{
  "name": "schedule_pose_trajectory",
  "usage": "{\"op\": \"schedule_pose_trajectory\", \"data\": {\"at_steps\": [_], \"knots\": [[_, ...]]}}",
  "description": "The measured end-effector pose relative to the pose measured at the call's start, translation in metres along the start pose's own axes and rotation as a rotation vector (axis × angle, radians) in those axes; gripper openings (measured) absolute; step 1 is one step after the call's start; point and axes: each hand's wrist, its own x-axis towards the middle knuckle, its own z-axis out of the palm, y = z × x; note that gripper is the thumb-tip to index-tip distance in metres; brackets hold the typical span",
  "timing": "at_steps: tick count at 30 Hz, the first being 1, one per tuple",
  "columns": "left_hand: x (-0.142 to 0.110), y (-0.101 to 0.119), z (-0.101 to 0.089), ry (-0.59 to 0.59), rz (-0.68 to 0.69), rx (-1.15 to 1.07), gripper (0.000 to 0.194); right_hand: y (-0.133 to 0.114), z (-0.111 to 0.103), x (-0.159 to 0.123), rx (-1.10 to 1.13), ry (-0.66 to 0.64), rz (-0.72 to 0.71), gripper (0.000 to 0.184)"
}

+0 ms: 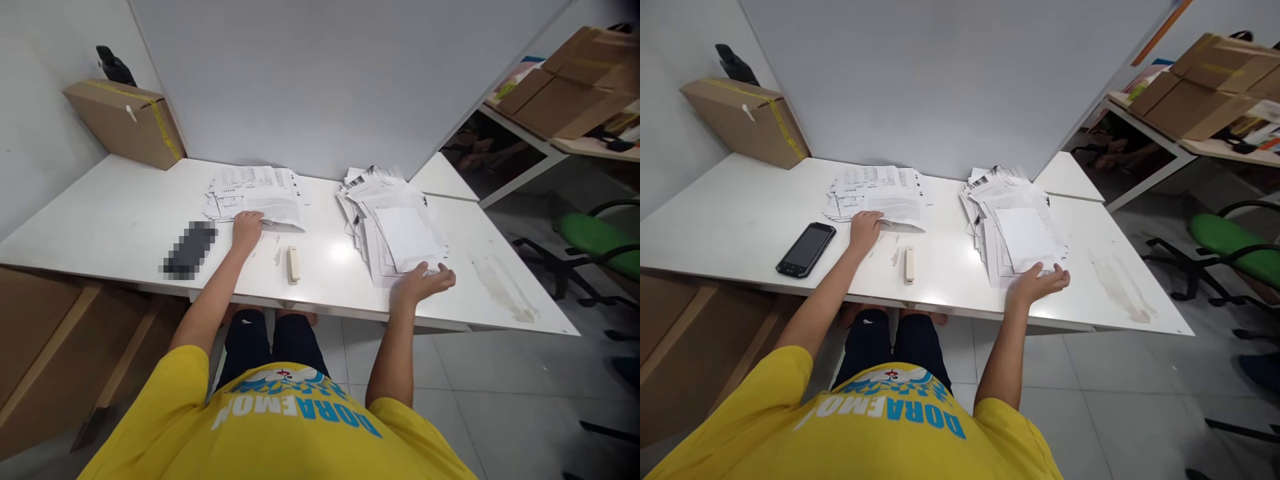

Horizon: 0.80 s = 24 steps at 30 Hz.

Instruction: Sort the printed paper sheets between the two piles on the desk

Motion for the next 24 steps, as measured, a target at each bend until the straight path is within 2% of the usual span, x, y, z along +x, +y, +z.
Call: {"op": "schedule_pose_trajectory", "data": {"at_steps": [3,7,9,11,13,14,17,19,21,24], "knots": [[-0.002,0.004,-0.003,0.008,-0.01,-0.011,0.039,-0.004,-0.002,-0.005,0.041,0.003,-0.108,0.047],[-0.002,0.001,0.0,0.008,0.021,-0.034,0.038,-0.015,0.001,-0.02,0.092,-0.006,-0.357,0.042],[-0.001,-0.003,0.004,-0.003,0.025,-0.066,0.039,-0.025,0.01,-0.032,0.151,-0.121,-0.442,0.038],[0.001,-0.008,0.008,-0.026,0.027,-0.114,0.041,-0.039,0.029,-0.048,0.224,-0.355,-0.447,0.036],[0.001,-0.012,0.011,-0.055,0.044,-0.171,0.042,-0.057,0.056,-0.062,0.298,-0.62,-0.34,0.04],[0.002,-0.013,0.012,-0.072,0.061,-0.2,0.042,-0.066,0.073,-0.068,0.343,-0.726,-0.239,0.044],[0.001,-0.013,0.011,-0.141,0.156,-0.252,0.043,-0.094,0.127,-0.076,0.494,-0.933,0.16,0.045],[-0.001,-0.011,0.009,-0.177,0.227,-0.239,0.044,-0.108,0.158,-0.075,0.508,-1.064,0.308,0.038],[-0.003,-0.011,0.008,-0.19,0.281,-0.207,0.044,-0.114,0.177,-0.072,0.465,-1.128,0.349,0.034],[0.0,-0.019,0.009,-0.157,0.314,-0.213,0.051,-0.108,0.188,-0.066,0.44,-1.105,0.271,0.035]]}}
